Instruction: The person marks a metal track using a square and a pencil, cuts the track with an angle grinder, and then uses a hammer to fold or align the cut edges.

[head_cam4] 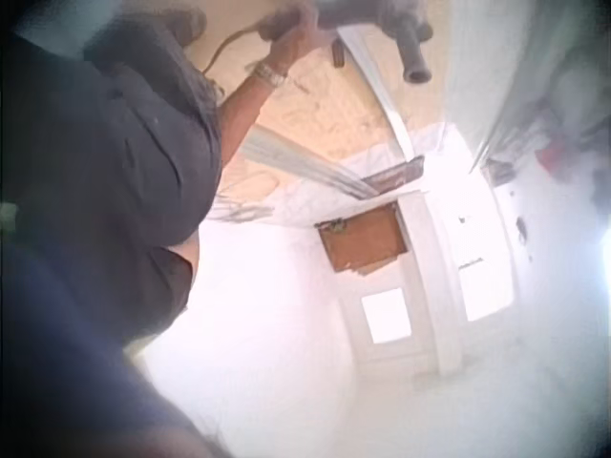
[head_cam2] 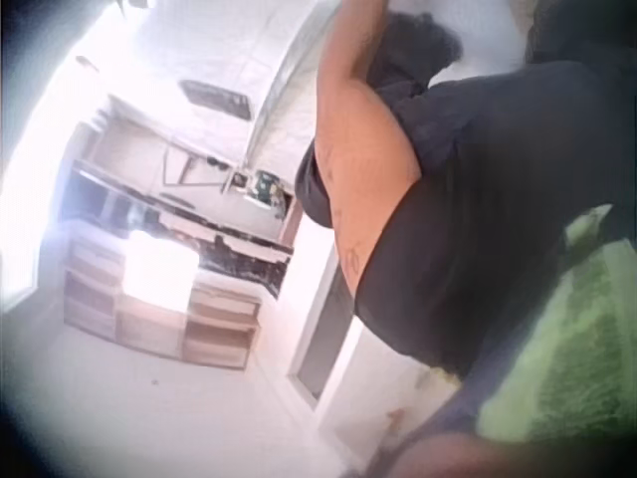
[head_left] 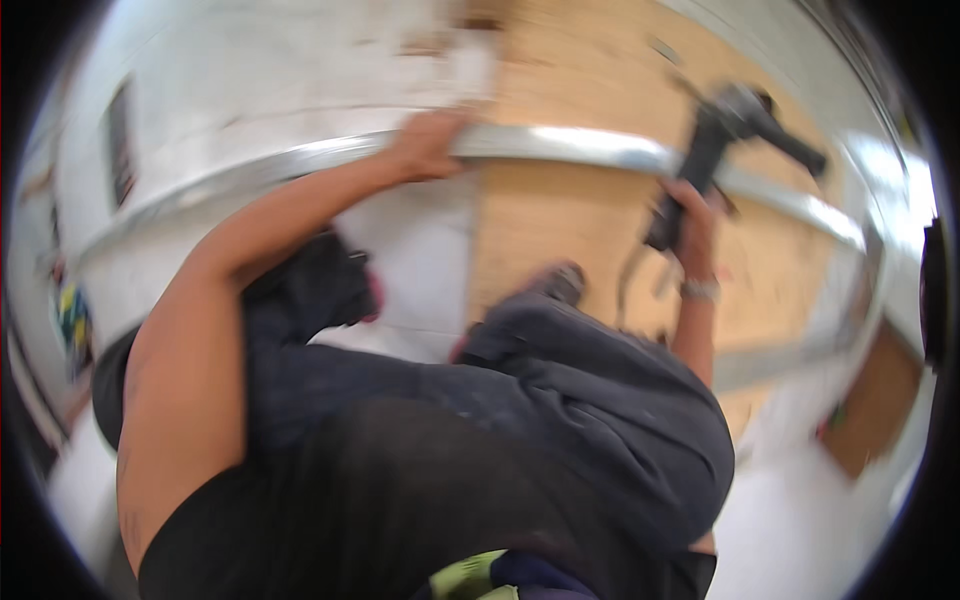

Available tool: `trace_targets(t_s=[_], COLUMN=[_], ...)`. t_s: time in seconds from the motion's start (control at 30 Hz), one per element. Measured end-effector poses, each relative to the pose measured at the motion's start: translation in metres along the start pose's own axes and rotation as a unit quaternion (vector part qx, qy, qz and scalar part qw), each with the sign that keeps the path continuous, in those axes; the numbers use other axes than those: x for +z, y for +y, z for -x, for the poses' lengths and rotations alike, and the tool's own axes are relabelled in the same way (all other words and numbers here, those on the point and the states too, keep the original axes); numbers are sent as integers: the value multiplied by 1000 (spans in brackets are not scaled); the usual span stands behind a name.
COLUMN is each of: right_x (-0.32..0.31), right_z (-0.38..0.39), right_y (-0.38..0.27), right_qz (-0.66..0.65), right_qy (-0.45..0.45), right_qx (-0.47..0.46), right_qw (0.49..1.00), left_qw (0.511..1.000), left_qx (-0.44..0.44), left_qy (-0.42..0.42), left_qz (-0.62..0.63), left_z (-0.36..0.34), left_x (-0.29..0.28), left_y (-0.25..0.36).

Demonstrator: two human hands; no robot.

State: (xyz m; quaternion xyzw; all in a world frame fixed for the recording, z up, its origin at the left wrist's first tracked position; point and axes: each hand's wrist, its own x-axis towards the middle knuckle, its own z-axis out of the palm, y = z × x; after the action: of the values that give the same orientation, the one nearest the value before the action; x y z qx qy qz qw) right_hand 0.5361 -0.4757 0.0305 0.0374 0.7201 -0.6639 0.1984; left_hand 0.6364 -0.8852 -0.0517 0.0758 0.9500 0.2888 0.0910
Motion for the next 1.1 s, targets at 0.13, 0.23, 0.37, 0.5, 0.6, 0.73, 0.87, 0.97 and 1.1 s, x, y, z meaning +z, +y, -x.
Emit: trace_targets(t_s=[0.13,0.23,0.37,0.5,0.6,0.73,0.87,0.97,1.1], right_x=[2,4,-4,-8,-3,21,40,42,38], right_z=[0,1,7,12,12,13,10,9,5], right_y=[-4,-6,-7,0,6,12,17,21,24], right_qz=[-32,-9,-6,4,89,132,186,229,209], right_qy=[18,18,16,16,-14,-45,-52,-48,-59], right_qx=[2,48,49,40,14,14,17,16,33], right_qw=[999,999,999,999,996,990,981,972,976], left_qw=[997,997,994,990,974,943,787,683,718], left_qx=[-33,-20,5,15,111,-40,-116,-174,-162], left_qy=[-9,-11,31,17,112,-132,-102,-88,-74], left_qz=[-67,-78,-103,-140,-165,303,598,703,673], left_z=[-1,-1,-5,-13,-31,-72,-103,-107,-115], left_x=[1,1,-10,-29,-31,16,64,77,80], left_y=[8,9,-1,-3,30,121,182,189,184])
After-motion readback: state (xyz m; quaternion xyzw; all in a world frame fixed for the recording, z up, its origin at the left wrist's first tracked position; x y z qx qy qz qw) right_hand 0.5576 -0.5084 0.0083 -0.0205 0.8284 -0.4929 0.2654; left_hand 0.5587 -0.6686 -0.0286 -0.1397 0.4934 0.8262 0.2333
